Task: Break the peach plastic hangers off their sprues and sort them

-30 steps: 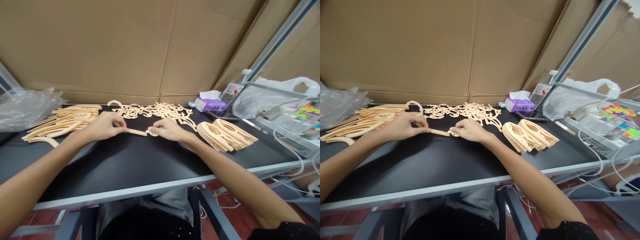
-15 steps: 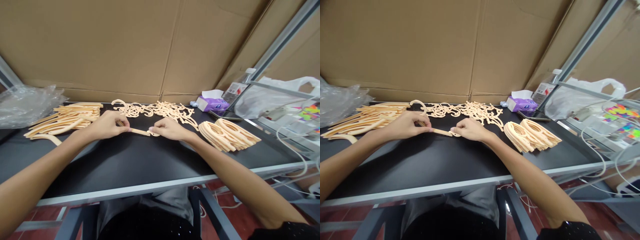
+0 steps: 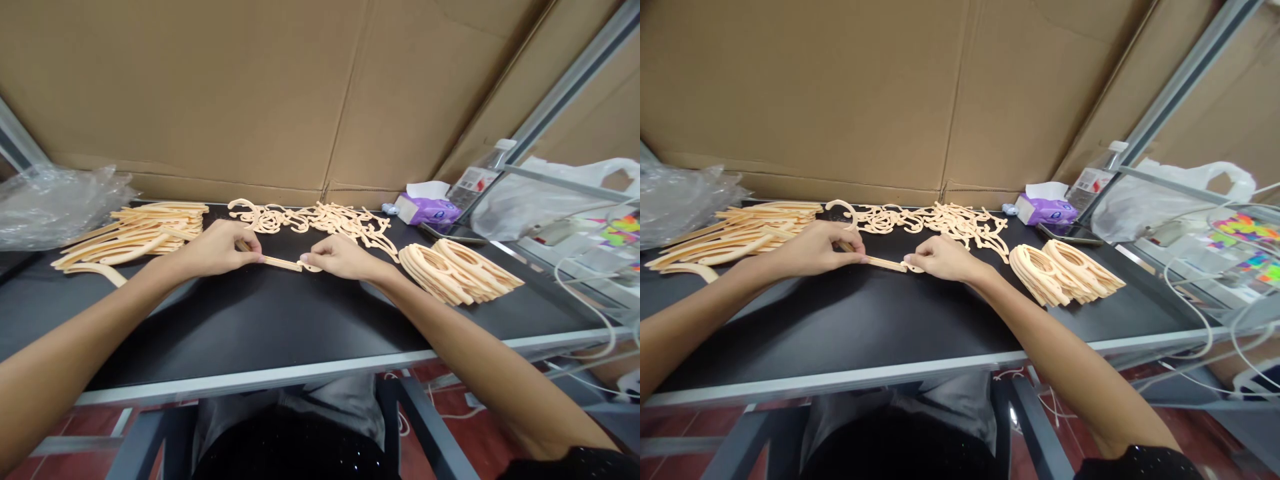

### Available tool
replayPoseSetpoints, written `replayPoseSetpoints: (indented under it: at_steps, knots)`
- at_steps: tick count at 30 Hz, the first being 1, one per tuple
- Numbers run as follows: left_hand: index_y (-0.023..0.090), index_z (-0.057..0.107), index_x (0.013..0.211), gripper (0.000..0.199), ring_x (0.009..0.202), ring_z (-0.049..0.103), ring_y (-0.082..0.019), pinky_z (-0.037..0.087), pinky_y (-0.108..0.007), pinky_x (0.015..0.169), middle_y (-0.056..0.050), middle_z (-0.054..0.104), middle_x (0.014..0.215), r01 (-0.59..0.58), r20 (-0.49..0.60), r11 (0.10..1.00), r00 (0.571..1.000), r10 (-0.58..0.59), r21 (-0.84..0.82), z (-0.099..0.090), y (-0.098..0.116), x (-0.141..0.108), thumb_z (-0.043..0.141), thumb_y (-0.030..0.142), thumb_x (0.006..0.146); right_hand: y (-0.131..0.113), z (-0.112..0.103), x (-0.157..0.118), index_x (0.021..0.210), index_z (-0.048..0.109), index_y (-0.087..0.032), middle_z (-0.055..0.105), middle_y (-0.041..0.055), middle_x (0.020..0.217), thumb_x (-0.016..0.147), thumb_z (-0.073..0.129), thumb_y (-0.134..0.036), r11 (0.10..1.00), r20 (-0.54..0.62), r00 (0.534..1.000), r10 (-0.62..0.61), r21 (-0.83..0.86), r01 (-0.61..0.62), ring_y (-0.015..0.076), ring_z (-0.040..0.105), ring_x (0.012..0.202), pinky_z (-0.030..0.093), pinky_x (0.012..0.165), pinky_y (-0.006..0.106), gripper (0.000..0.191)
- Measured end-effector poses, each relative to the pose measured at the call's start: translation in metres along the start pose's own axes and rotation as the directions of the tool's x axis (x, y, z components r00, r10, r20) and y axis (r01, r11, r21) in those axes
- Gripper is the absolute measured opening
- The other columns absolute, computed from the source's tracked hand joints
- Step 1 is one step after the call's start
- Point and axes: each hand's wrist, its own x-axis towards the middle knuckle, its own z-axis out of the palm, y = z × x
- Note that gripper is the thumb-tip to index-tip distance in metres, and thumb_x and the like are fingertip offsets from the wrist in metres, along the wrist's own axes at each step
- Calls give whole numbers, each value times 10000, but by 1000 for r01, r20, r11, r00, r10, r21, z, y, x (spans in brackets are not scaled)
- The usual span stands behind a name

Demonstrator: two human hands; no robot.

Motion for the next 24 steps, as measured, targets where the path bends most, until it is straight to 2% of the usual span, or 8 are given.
replayPoseSetpoints:
  at_steps: [8, 17, 24]
  knots:
    - [201, 731, 728, 297, 693, 630, -146, 433, -232, 655, -2, 718, 764, 20, 5, 1000, 1000, -20, -8, 1, 0, 1, 612, 468, 782, 2, -1, 3, 585, 560, -156, 383, -37, 519, 872, 490, -520, 1000, 30, 999, -20, -23, 20, 84, 344, 525, 221, 556, 268, 470]
    - [205, 733, 725, 269, 715, 617, -149, 412, -246, 660, -11, 706, 792, -32, -33, 997, 999, 35, 64, 2, 0, 1, 609, 428, 812, 0, -3, 2, 594, 572, -153, 375, -36, 517, 869, 485, -526, 999, 63, 998, -6, -47, 9, 86, 332, 527, 211, 558, 272, 472]
    - [220, 742, 746, 263, 719, 620, -144, 409, -230, 660, -3, 713, 797, -18, 9, 998, 1000, 18, 64, 1, -1, 2, 606, 438, 806, 0, 0, 1, 618, 623, -160, 460, -30, 526, 882, 488, -503, 991, 21, 999, -33, -133, 36, 93, 392, 547, 225, 575, 266, 453]
